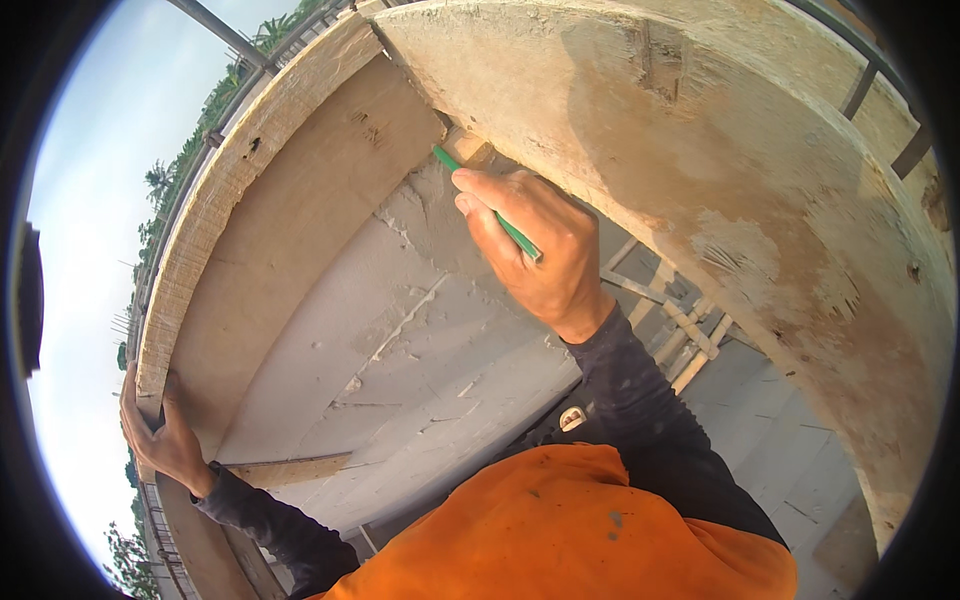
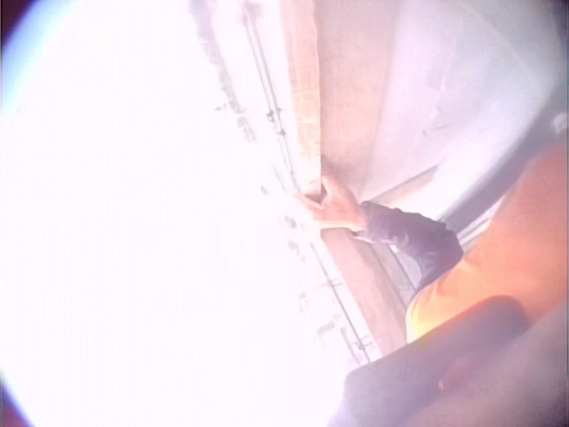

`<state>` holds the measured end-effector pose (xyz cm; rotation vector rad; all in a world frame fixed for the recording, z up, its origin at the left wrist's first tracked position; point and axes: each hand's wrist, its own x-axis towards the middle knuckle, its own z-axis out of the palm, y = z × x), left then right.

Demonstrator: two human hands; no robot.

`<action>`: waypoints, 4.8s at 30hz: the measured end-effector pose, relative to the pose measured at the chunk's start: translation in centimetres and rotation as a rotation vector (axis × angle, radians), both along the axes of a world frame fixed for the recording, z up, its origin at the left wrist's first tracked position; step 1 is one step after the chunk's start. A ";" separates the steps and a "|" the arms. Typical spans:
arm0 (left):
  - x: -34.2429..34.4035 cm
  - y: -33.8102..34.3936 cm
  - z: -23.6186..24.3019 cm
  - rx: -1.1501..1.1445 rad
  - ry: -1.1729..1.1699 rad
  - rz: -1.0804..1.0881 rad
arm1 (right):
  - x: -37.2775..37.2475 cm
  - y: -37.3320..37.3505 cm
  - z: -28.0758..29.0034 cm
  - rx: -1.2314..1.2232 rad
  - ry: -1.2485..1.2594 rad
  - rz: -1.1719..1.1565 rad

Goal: The person places and secures wooden boards against a concrete wall to create a formwork, using a pencil to mark the boards and a hatchet to adjust their placement while working on scaffolding.

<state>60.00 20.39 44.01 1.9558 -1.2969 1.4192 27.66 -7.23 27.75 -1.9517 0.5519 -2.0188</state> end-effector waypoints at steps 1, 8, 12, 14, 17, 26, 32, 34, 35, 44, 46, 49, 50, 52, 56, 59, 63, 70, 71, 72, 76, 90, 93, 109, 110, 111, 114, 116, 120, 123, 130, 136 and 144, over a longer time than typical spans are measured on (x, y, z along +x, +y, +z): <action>-0.1 -0.1 0.1 0.000 0.001 -0.006 | -0.1 0.0 0.2 0.006 0.009 -0.003; 0.2 -0.2 0.0 0.009 -0.013 -0.013 | -0.1 -0.4 0.4 0.008 0.015 -0.011; 0.9 0.2 -0.1 0.017 -0.019 -0.014 | 0.3 -0.4 0.1 0.013 -0.020 -0.001; 0.8 0.0 -0.3 0.007 0.002 -0.026 | 0.3 -0.6 0.3 -0.016 -0.026 -0.005; 1.0 0.0 -0.5 -0.008 0.044 -0.038 | 0.3 -0.9 0.4 -0.039 -0.031 -0.009; 0.7 -0.2 -0.6 -0.026 0.045 -0.006 | 0.1 -0.9 0.4 -0.015 0.001 -0.011; 0.7 -0.1 -0.6 -0.027 0.040 0.011 | -0.1 -0.8 0.5 -0.012 0.035 -0.018; 0.8 -0.2 -0.5 -0.017 0.015 -0.007 | 0.0 -0.8 0.5 -0.013 0.023 -0.020; 0.8 -0.2 -0.4 -0.017 0.013 -0.015 | 0.1 -1.0 0.5 -0.031 0.010 -0.022; 0.7 -0.1 -0.7 -0.019 0.017 0.004 | -0.4 -0.1 1.0 0.063 0.053 0.028; 0.5 -0.2 -0.5 -0.018 0.005 0.010 | -0.4 -0.2 1.1 0.048 0.030 0.022; 0.7 -0.2 -0.2 -0.002 -0.004 0.000 | 0.0 -0.8 0.4 -0.001 -0.020 0.005; 0.6 -0.1 -0.1 0.000 -0.013 0.016 | 0.0 -0.8 0.4 -0.009 -0.019 0.001; 0.7 0.0 -0.2 0.006 -0.017 0.043 | -0.1 -0.7 0.4 -0.002 -0.007 0.005; 0.6 0.2 -0.2 0.010 -0.017 0.063 | -0.5 -0.3 0.7 0.008 0.019 0.019; 0.5 0.2 -0.2 0.006 0.024 0.050 | -0.5 -0.2 0.6 0.009 -0.008 0.027; 0.9 0.5 -0.2 0.008 0.025 0.026 | -0.5 -0.4 0.4 -0.001 -0.008 0.026; 0.3 0.3 -0.1 -0.005 0.048 0.050 | 0.8 1.4 0.2 0.201 -0.331 0.086; 0.4 0.2 -0.2 -0.008 0.051 0.049 | 1.1 1.5 -0.6 0.247 -0.329 0.113; 0.5 0.2 -0.3 -0.010 0.055 0.048 | 1.2 1.6 -1.1 0.294 -0.327 0.140; 0.4 0.2 -0.2 -0.009 0.044 0.057 | 2.2 2.0 -1.0 0.383 -0.440 0.135; 0.8 0.3 -0.2 -0.015 0.041 0.045 | 3.2 0.8 -0.8 0.350 -0.443 0.091; 1.0 0.4 -0.2 -0.008 0.028 0.026 | 3.2 0.7 -0.7 0.346 -0.433 0.064; 1.1 0.4 -0.3 -0.010 0.076 0.050 | 2.5 0.5 0.0 0.274 -0.359 0.013; 1.0 0.4 -0.3 -0.012 0.081 0.044 | 2.7 0.4 0.0 0.260 -0.374 -0.015; 0.9 0.4 -0.3 -0.014 0.086 0.041 | 2.9 0.3 0.0 0.247 -0.387 -0.040; 0.8 0.3 -0.3 -0.012 0.082 0.030 | 2.8 0.3 0.1 0.264 -0.405 0.008; 0.6 0.3 -0.3 -0.013 0.087 0.042 | 2.6 0.4 0.1 0.274 -0.388 0.022; 0.9 0.4 -0.4 -0.030 0.106 0.046 | 2.7 0.5 0.1 0.277 -0.390 -0.023; 0.7 0.0 -0.3 -0.011 0.062 0.033 | 2.5 0.0 -0.2 0.250 -0.366 -0.047; 1.1 0.1 -0.5 -0.018 0.032 0.022 | 3.4 0.3 -0.5 0.336 -0.419 0.050; -0.1 -0.2 0.8 0.011 -0.050 -0.015 | 3.8 2.3 1.1 0.511 -0.436 0.052; 0.4 1.3 -0.4 -0.143 -0.026 -0.071 | 10.6 14.2 0.1 -0.010 0.364 0.728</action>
